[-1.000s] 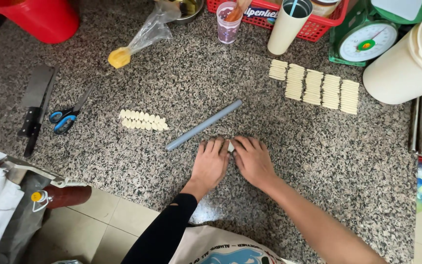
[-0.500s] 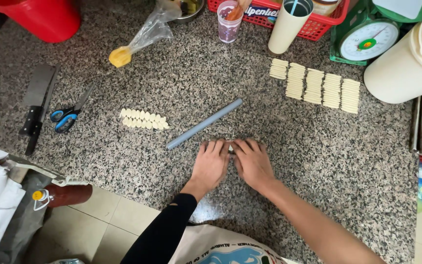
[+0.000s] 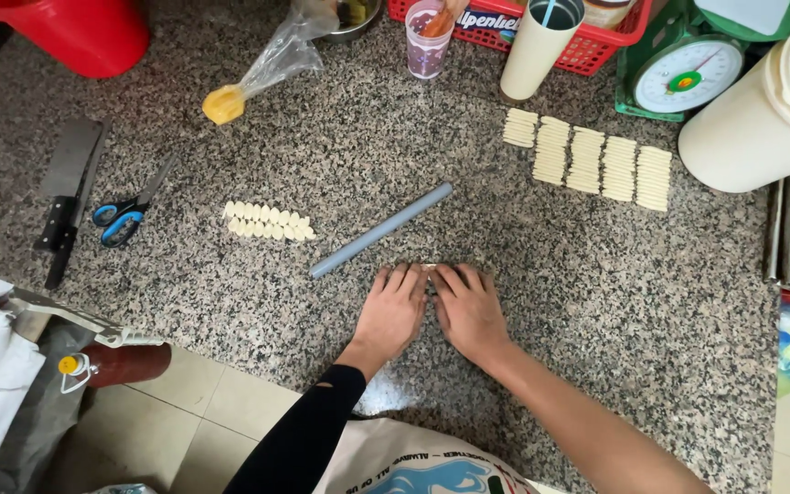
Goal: The recorder is rolling and shaping small pieces of dough into decorative sticks or patterns for a cake or pastry.
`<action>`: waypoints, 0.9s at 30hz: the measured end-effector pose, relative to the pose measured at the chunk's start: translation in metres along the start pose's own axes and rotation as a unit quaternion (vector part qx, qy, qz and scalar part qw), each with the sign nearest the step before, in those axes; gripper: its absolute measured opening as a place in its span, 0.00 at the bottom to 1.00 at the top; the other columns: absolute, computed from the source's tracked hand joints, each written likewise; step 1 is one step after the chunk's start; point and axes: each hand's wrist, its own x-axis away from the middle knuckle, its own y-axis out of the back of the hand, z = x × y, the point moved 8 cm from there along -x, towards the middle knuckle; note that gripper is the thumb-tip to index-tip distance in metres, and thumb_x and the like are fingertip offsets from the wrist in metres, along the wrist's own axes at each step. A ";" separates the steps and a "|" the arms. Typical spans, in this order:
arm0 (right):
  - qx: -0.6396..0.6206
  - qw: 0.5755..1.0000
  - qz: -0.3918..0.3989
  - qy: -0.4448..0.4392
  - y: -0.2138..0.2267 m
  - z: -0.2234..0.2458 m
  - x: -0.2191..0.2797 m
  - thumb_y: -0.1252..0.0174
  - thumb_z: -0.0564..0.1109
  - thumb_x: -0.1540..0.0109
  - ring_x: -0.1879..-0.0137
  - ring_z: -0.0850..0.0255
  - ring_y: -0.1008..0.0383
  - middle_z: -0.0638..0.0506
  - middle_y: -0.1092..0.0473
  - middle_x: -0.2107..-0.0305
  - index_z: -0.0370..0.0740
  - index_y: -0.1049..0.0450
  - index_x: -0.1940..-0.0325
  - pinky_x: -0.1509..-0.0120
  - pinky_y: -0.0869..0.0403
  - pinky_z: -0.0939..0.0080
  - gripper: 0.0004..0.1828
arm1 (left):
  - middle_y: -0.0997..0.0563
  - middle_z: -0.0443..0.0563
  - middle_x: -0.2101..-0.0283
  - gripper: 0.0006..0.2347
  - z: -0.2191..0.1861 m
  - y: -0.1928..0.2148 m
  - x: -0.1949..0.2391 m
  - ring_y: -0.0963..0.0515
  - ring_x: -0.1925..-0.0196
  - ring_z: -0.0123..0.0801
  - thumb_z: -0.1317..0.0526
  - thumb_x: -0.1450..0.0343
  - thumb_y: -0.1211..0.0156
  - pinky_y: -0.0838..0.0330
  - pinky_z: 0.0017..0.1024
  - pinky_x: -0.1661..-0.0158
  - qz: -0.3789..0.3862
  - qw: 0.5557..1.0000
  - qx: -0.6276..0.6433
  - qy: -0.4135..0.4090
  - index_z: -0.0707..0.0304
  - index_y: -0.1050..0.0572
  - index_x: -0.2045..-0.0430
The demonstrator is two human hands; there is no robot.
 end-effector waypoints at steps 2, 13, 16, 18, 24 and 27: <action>-0.035 0.999 0.016 -0.016 -0.007 -0.010 -0.002 0.46 0.46 0.37 0.37 0.46 0.37 0.47 0.33 0.41 0.36 0.28 0.39 0.34 0.37 0.36 0.23 | 0.30 0.60 0.40 0.21 0.003 0.007 -0.005 0.33 0.35 0.48 0.58 0.25 0.51 0.42 0.46 0.35 0.015 0.999 0.040 0.013 0.75 0.32 0.41; 0.000 0.999 0.046 -0.025 -0.010 -0.002 0.004 0.45 0.48 0.37 0.35 0.47 0.38 0.46 0.34 0.41 0.37 0.29 0.41 0.33 0.39 0.31 0.22 | 0.29 0.60 0.41 0.21 -0.004 -0.005 0.004 0.32 0.38 0.47 0.58 0.26 0.50 0.41 0.50 0.36 -0.009 1.000 -0.027 -0.012 0.77 0.31 0.42; -0.003 0.999 0.037 -0.022 -0.005 -0.001 0.003 0.46 0.48 0.37 0.35 0.46 0.38 0.45 0.34 0.41 0.35 0.29 0.39 0.34 0.38 0.33 0.24 | 0.29 0.61 0.41 0.21 -0.007 0.003 0.003 0.32 0.37 0.47 0.58 0.27 0.50 0.42 0.51 0.35 -0.011 0.999 -0.046 -0.022 0.77 0.31 0.43; -0.055 0.996 0.062 -0.034 -0.008 -0.006 0.001 0.47 0.47 0.37 0.34 0.46 0.38 0.46 0.34 0.40 0.35 0.30 0.38 0.35 0.36 0.38 0.24 | 0.29 0.62 0.41 0.22 -0.004 0.013 -0.001 0.32 0.38 0.49 0.58 0.26 0.50 0.42 0.49 0.36 0.012 1.000 0.020 0.003 0.77 0.32 0.41; -0.059 0.997 0.046 -0.032 -0.008 -0.010 0.004 0.47 0.47 0.36 0.34 0.45 0.38 0.46 0.35 0.39 0.35 0.29 0.40 0.34 0.36 0.39 0.22 | 0.29 0.62 0.40 0.23 -0.003 0.006 -0.002 0.31 0.38 0.48 0.57 0.26 0.50 0.42 0.48 0.37 -0.004 1.000 0.030 0.006 0.76 0.32 0.39; -0.018 0.999 0.039 -0.034 -0.004 -0.003 0.004 0.46 0.49 0.37 0.34 0.47 0.39 0.47 0.34 0.41 0.37 0.29 0.41 0.33 0.39 0.33 0.23 | 0.29 0.61 0.40 0.22 -0.005 0.004 0.001 0.32 0.37 0.48 0.57 0.27 0.50 0.43 0.49 0.35 -0.006 1.000 -0.003 0.002 0.75 0.32 0.41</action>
